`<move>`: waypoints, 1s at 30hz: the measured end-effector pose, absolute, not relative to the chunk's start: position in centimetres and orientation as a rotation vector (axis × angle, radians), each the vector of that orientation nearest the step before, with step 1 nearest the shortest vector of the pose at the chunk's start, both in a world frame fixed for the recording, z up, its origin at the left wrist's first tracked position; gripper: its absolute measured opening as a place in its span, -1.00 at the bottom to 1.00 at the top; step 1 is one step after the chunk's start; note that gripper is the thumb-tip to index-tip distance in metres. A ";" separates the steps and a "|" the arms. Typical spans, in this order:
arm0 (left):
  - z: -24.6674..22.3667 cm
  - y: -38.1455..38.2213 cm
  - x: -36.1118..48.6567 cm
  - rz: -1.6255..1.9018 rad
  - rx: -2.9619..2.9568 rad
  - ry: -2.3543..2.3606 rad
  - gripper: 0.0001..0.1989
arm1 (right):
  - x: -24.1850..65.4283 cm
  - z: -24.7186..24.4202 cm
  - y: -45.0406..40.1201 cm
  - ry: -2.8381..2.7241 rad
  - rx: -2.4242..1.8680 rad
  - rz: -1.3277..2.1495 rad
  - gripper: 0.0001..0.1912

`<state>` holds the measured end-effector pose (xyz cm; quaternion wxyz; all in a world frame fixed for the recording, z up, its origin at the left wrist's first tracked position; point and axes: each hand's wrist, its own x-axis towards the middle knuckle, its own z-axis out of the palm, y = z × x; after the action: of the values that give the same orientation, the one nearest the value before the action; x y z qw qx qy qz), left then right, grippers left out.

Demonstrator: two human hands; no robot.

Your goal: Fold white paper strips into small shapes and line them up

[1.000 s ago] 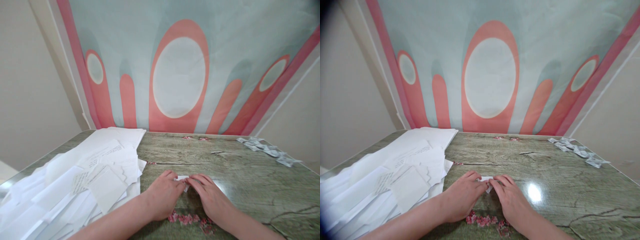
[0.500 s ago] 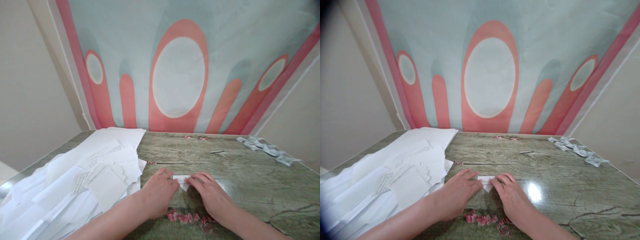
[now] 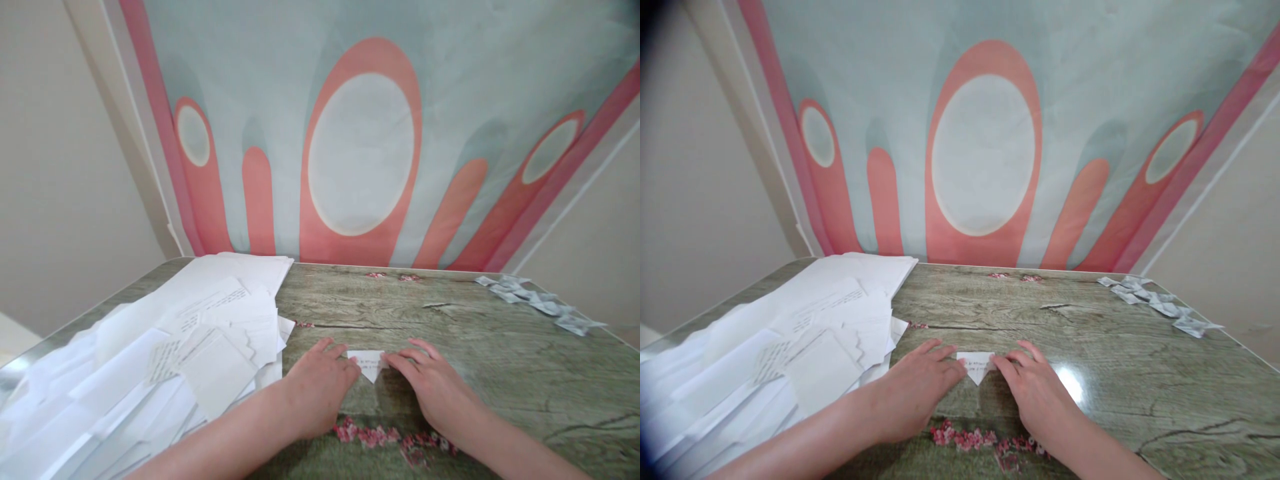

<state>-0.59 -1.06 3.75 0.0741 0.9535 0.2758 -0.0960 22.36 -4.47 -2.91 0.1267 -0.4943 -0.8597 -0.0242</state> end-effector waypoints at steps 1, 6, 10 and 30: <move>3.8 -1.0 -0.6 -0.289 2.861 0.824 -0.43 | 22.4 -2.9 -4.5 -2.506 -1.441 -0.075 -0.45; 4.1 -0.9 -0.8 -0.264 2.853 0.797 -0.45 | 22.1 -2.9 -4.5 -2.448 -1.392 -0.061 -0.49; 4.4 -0.8 -1.0 -0.265 2.839 0.787 -0.48 | 22.2 -3.3 -4.2 -2.317 -1.362 0.088 -0.65; 3.9 -1.0 -1.2 -0.253 2.818 0.775 -0.37 | 21.0 -4.0 -0.2 -2.037 -1.546 0.613 -0.69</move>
<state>-1.22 -1.00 3.92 0.1037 0.9555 0.2626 -0.0859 21.00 -0.15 -3.98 0.2531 -0.5687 -0.7494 0.2256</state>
